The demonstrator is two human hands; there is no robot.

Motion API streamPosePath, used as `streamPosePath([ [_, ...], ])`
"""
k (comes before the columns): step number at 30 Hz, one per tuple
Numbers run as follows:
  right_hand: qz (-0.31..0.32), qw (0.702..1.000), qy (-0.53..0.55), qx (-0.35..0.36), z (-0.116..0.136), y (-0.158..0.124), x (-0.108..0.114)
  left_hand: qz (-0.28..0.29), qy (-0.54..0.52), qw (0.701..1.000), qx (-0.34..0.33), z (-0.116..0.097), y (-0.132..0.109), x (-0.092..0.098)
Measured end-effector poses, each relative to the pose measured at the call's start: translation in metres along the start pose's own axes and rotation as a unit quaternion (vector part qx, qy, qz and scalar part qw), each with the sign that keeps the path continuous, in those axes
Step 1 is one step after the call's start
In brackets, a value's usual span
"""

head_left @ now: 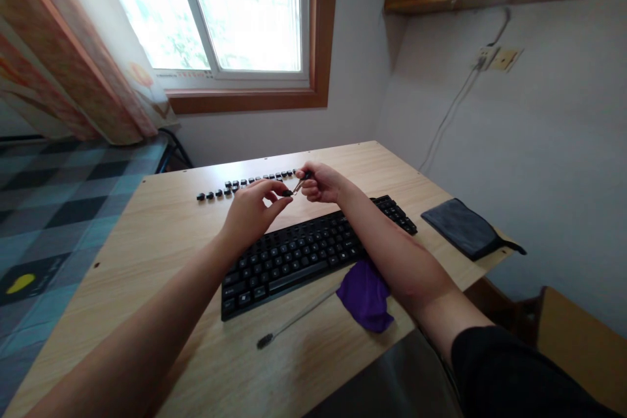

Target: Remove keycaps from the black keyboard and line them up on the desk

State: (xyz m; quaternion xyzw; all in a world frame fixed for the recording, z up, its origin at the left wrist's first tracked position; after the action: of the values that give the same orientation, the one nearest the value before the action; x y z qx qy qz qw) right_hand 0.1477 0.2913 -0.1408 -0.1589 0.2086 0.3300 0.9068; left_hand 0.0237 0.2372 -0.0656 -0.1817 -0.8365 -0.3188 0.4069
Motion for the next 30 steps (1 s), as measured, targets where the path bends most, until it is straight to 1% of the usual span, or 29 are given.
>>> streamPosePath([
  [2, -0.029, 0.998, -0.047, 0.0, 0.004, -0.004, 0.008, -0.023, -0.003, 1.0, 0.0, 0.002, -0.002, 0.006],
  [4, -0.056, 0.99, -0.126, 0.004, 0.01, -0.009, 0.013, -0.035, -0.004, 0.999, -0.004, 0.002, -0.003, 0.01],
  [6, -0.066, 0.977, -0.2, 0.037, 0.022, -0.014, 0.009, -0.042, -0.006, 0.999, -0.009, 0.003, -0.004, 0.012],
  [7, -0.061, 0.971, -0.222, 0.063, 0.029, -0.017, 0.004, -0.046, -0.007, 0.999, -0.01, 0.004, -0.005, 0.012],
  [9, -0.033, 0.963, -0.246, 0.107, 0.039, -0.022, -0.012, -0.055, -0.013, 0.998, -0.008, 0.006, -0.006, 0.013],
  [11, -0.001, 0.952, -0.278, 0.126, 0.044, -0.027, -0.029, -0.063, -0.019, 0.998, -0.005, 0.008, -0.007, 0.013],
  [13, 0.023, 0.934, -0.335, 0.119, 0.043, -0.03, -0.043, -0.068, -0.022, 0.997, -0.006, 0.008, -0.008, 0.013],
  [16, 0.044, 0.908, -0.405, 0.103, 0.038, -0.03, -0.055, -0.063, -0.019, 0.998, -0.021, 0.004, -0.009, 0.012],
  [19, 0.058, 0.903, -0.413, 0.104, 0.033, -0.028, -0.057, -0.045, -0.01, 0.998, -0.041, 0.0, -0.01, 0.009],
  [22, 0.062, 0.911, -0.393, 0.106, 0.03, -0.025, -0.051, -0.032, 0.009, 0.998, -0.045, -0.002, -0.011, 0.005],
  [24, 0.045, 0.913, -0.391, 0.111, 0.03, -0.022, -0.04, -0.031, 0.057, 0.998, -0.011, 0.0, -0.013, 0.002],
  [25, 0.025, 0.91, -0.399, 0.113, 0.03, -0.02, -0.032, -0.023, 0.093, 0.995, 0.016, 0.003, -0.014, -0.002],
  [26, -0.003, 0.902, -0.417, 0.112, 0.03, -0.017, -0.022, -0.005, 0.132, 0.99, 0.044, 0.005, -0.015, -0.007],
  [27, -0.034, 0.89, -0.442, 0.104, 0.029, -0.012, -0.011, 0.027, 0.169, 0.983, 0.07, 0.007, -0.015, -0.015],
  [29, -0.092, 0.856, -0.503, 0.072, 0.023, 0.0, 0.013, 0.112, 0.221, 0.964, 0.1, 0.011, -0.018, -0.036],
  [30, -0.11, 0.842, -0.524, 0.06, 0.02, 0.008, 0.022, 0.148, 0.235, 0.955, 0.108, 0.012, -0.019, -0.045],
])
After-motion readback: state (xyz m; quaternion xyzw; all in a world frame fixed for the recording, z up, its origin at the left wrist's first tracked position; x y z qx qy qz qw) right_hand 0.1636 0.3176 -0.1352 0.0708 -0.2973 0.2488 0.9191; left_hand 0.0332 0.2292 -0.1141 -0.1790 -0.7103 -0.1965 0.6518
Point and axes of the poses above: each hand's wrist, its own y-axis towards the middle knuckle, its own x-axis out of the back of the hand, z = x × y, the point moved 9 cm from there along y, towards the middle knuckle, and after that the axes turned 12 degrees about z, right-handed, at the moved point
